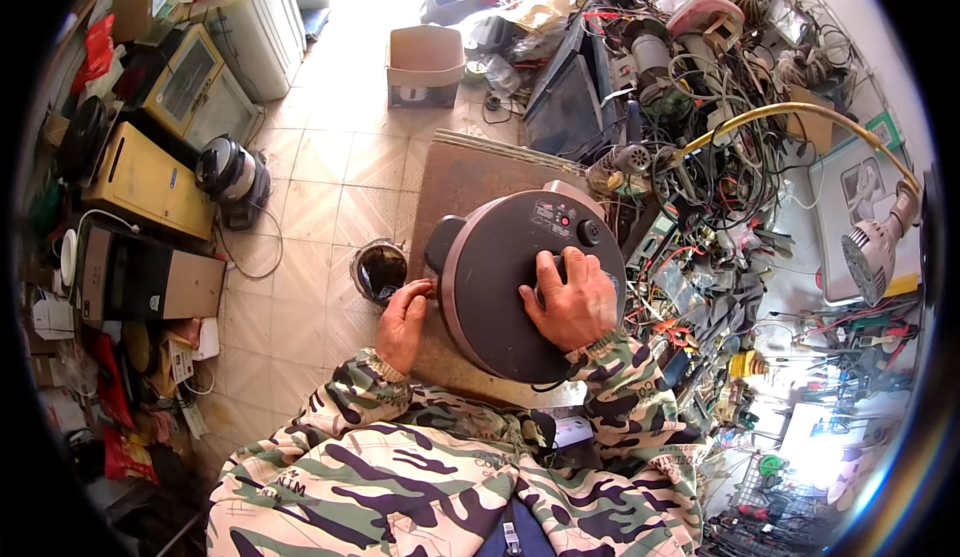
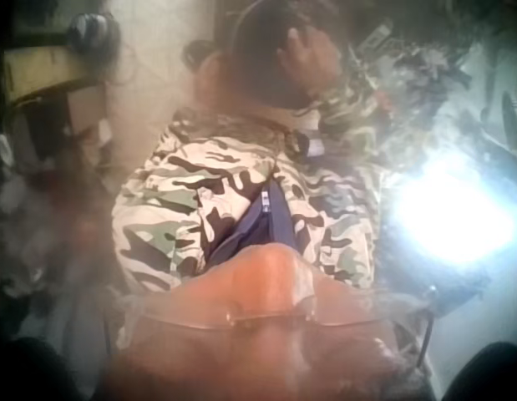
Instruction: The person disassembles a rice cooker by removing the lid and inner pot, then flips the unit to access the bottom. Using a screwdriver, they remove the base cover and proceed to unscrew and detach a small internal component from the wiring harness.
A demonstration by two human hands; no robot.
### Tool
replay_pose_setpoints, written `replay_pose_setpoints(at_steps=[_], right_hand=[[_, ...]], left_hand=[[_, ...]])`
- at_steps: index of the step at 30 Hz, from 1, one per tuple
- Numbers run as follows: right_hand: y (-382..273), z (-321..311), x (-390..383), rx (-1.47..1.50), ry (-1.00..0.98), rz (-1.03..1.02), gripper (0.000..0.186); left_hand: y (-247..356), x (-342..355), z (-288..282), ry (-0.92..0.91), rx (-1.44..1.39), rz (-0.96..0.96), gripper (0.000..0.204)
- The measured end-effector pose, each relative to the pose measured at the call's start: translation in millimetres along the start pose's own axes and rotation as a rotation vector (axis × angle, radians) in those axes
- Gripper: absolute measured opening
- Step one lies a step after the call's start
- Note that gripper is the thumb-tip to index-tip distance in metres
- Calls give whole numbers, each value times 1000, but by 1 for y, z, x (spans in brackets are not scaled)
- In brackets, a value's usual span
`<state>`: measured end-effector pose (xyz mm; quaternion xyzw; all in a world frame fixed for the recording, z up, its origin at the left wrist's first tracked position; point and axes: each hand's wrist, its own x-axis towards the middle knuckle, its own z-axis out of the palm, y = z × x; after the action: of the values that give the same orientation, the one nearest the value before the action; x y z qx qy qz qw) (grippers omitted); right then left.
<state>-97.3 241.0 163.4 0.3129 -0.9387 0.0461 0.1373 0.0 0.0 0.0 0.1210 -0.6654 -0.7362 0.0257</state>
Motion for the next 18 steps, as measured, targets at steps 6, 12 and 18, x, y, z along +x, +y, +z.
replay_pose_setpoints(at_steps=[6,12,18], right_hand=[[3,5,1,67,59,-45,54],[27,0,10,155,-34,-359,54],[14,-12,14,130,-66,-275,58]], left_hand=[[-2,3,-4,-9,69,32,38],[-1,3,-8,-15,112,56,37],[-2,5,-18,-12,135,68,35]])
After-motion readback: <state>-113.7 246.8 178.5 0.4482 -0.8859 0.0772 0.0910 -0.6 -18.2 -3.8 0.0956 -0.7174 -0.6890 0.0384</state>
